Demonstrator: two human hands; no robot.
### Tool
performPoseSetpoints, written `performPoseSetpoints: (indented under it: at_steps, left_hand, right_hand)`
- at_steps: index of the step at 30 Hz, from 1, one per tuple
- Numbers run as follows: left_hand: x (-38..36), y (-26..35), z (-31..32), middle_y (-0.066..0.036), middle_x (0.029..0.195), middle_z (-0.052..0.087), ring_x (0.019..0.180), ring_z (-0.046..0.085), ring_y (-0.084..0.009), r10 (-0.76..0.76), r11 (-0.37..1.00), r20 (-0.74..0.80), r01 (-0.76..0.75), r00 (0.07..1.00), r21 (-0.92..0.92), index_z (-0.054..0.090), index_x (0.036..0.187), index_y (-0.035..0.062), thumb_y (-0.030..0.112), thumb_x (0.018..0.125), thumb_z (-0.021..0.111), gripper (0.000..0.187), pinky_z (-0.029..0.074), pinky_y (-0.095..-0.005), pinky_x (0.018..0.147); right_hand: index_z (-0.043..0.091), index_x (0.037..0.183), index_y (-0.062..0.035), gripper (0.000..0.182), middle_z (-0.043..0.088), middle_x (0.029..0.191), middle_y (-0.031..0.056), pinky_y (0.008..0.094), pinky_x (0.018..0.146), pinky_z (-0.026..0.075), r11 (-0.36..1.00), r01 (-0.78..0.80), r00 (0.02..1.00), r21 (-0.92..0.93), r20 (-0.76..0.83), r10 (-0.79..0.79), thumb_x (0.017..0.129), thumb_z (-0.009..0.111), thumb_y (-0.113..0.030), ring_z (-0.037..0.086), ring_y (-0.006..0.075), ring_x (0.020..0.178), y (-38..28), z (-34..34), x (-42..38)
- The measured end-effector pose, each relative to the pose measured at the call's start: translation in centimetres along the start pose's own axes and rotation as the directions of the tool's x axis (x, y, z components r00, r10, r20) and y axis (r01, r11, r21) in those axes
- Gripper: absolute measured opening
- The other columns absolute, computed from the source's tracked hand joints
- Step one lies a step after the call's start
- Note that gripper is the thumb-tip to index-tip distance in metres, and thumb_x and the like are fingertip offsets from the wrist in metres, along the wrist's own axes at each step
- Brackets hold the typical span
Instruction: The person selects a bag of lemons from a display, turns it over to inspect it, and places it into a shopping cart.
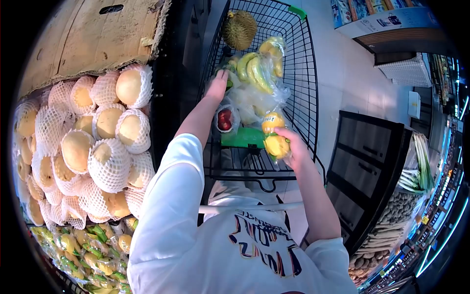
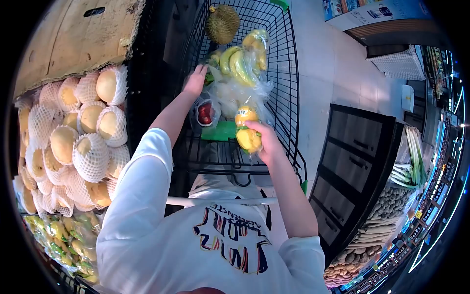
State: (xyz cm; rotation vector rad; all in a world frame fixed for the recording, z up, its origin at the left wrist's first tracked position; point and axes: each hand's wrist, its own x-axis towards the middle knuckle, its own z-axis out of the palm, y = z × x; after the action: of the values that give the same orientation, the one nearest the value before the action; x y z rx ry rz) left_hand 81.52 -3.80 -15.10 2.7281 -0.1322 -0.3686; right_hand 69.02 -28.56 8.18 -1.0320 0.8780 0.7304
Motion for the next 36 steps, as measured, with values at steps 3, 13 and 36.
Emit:
performPoseSetpoints:
  at_steps: [3, 13, 36]
  left_hand:
    - [2.0, -0.8, 4.8, -0.013, 0.143, 0.045, 0.124, 0.053, -0.0382, -0.376, 0.876, 0.058, 0.375, 0.925, -0.303, 0.047, 0.140, 0.0109, 0.010, 0.098, 0.048, 0.042, 0.047, -0.0483, 0.101]
    - [2.8, 0.0, 3.5, -0.011, 0.110, 0.064, 0.094, 0.069, -0.0298, 0.040, 0.997, -0.053, -0.036, 0.998, 0.062, 0.061, 0.108, 0.0093, 0.007, 0.094, 0.050, 0.018, 0.056, -0.0423, 0.082]
    - [1.1, 2.7, -5.9, -0.010, 0.129, 0.061, 0.106, 0.066, -0.0351, 0.077, 0.996, 0.238, -0.083, 0.968, 0.017, 0.059, 0.127, 0.0100, -0.003, 0.080, 0.063, 0.049, 0.055, -0.0424, 0.092]
  right_hand:
    - [0.058, 0.123, 0.0003, 0.043, 0.069, 0.107, 0.0116, 0.0368, 0.083, 0.057, 0.992, -0.086, 0.995, 0.095, 0.067, 0.080, 0.087, 0.071, -0.020, 0.069, 0.0223, 0.095, 0.4, 2.0, 3.8]
    - [0.054, 0.125, 0.0010, 0.043, 0.066, 0.112, 0.0142, 0.0387, 0.086, 0.056, 0.987, -0.152, 0.988, -0.046, -0.033, 0.151, 0.091, 0.065, -0.023, 0.068, 0.0250, 0.098, 1.2, 1.7, 6.6]
    - [0.063, 0.116, -0.0079, 0.038, 0.069, 0.111, 0.0120, 0.0485, 0.087, 0.055, 0.942, -0.320, 0.932, -0.099, 0.147, 0.332, 0.096, 0.049, -0.037, 0.066, 0.0289, 0.100, -1.0, 6.8, 28.4]
